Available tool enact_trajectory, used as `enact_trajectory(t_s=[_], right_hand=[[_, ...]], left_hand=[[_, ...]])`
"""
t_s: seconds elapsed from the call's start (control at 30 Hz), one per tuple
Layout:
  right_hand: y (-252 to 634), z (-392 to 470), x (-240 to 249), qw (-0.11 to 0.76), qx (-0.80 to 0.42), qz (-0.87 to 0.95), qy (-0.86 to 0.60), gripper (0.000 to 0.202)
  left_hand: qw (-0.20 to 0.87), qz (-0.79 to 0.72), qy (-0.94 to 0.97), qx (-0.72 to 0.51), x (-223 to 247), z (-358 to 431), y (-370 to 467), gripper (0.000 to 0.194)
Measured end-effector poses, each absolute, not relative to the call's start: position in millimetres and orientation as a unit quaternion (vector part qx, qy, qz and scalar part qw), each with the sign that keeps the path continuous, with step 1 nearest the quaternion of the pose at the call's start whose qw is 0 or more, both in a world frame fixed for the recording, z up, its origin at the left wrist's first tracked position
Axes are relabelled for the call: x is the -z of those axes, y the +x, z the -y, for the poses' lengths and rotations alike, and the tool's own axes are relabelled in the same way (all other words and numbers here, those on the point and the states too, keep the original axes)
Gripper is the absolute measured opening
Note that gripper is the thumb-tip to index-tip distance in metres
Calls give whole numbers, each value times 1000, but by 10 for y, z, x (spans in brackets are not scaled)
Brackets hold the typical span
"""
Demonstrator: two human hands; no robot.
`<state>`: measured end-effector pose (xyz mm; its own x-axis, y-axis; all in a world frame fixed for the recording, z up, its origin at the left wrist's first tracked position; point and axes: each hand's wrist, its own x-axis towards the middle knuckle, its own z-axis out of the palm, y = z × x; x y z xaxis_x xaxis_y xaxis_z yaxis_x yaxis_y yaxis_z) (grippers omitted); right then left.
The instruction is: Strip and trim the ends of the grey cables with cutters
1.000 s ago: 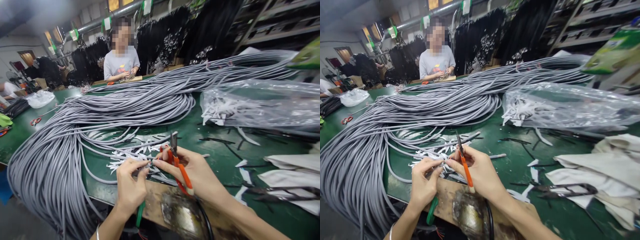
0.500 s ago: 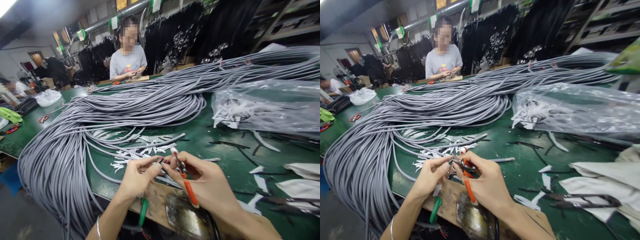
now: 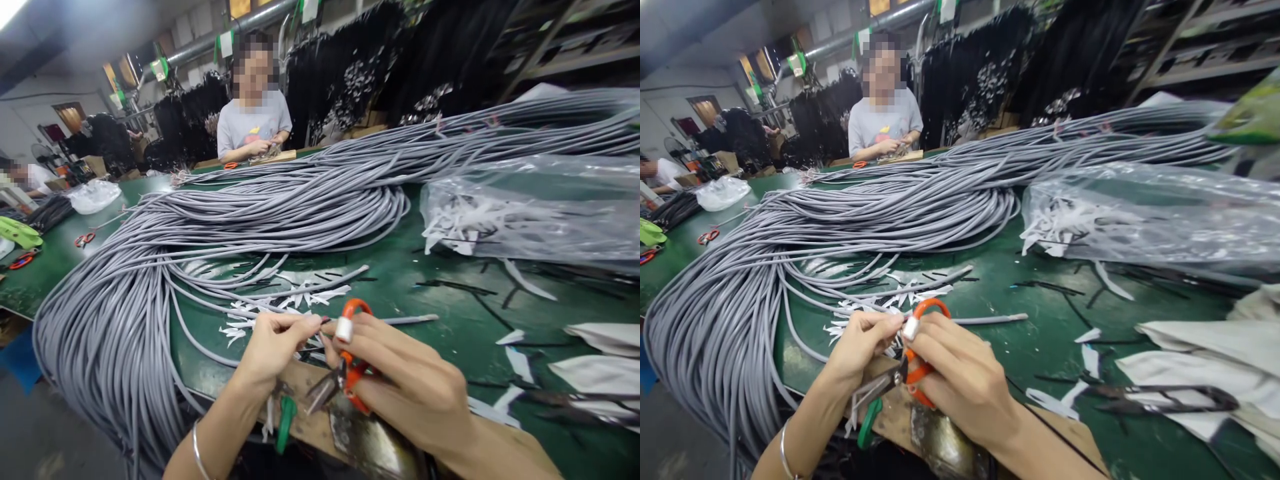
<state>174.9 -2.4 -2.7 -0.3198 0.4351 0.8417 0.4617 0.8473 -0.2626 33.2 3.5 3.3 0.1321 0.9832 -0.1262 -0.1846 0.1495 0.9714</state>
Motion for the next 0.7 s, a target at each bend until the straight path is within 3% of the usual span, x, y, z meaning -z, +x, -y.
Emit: enact_trajectory(t_s=[0.13, 0.4, 0.57, 0.7], right_hand=[[1754, 40, 140, 515, 14, 809, -283, 32], [1737, -1, 157, 523, -71, 770, -359, 38], [1770, -34, 103, 531, -130, 769, -332, 10], [1788, -145, 16, 461, -173, 779, -388, 19]], left_hand=[[637, -474, 363, -487, -25, -70, 297, 37], [627, -461, 323, -538, 56, -40, 304, 46], [610, -430, 336, -574, 47, 6, 307, 49], [621, -391, 333, -592, 74, 36, 254, 46]])
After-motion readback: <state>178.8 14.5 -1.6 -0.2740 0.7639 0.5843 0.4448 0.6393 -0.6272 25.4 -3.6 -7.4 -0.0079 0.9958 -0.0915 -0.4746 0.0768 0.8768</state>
